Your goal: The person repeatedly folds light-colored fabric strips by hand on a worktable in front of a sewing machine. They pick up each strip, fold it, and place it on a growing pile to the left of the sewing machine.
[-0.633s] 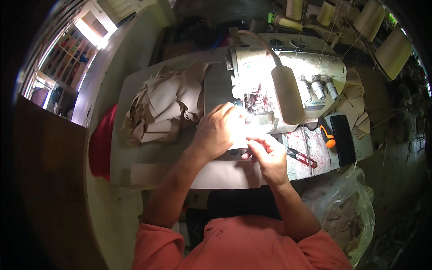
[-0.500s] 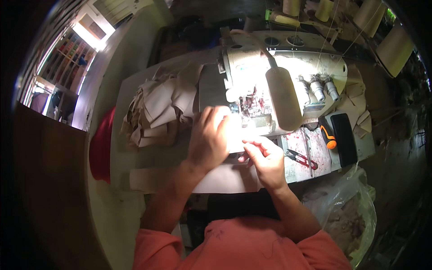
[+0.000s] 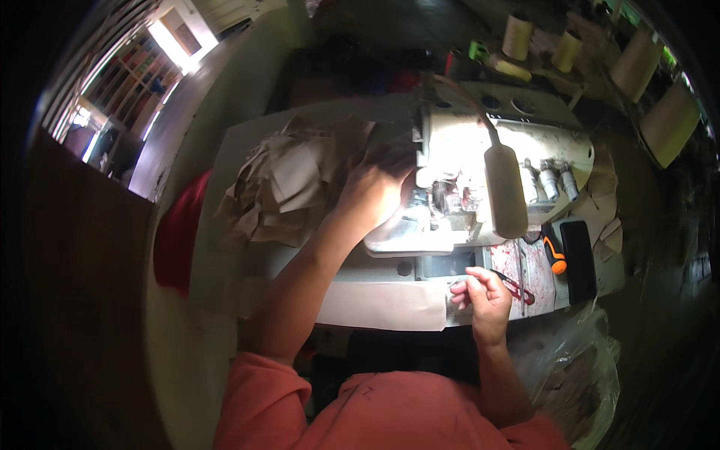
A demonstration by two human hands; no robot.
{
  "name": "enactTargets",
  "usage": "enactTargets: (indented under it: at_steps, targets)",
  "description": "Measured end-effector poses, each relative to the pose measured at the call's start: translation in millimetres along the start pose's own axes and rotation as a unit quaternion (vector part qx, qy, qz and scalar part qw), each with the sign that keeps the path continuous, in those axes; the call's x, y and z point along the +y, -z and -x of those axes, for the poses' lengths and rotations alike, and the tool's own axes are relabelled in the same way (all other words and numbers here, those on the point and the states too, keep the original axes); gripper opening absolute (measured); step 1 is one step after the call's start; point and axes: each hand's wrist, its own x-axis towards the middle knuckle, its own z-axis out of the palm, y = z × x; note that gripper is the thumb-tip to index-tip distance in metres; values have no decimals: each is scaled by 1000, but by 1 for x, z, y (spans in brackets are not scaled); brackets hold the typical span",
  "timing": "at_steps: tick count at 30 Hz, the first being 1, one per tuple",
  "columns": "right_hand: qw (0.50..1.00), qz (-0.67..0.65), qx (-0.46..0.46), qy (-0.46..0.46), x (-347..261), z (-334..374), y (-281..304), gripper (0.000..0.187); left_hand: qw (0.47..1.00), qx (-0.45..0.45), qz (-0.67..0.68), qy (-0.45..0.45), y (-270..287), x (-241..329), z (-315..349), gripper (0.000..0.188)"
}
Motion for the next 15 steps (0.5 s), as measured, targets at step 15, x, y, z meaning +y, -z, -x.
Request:
enactTargets:
  at_steps: [15]
  targets:
    - [994,86,-25,68,36,6,12,14,922,-229,-44,310,54,-93,73,54]
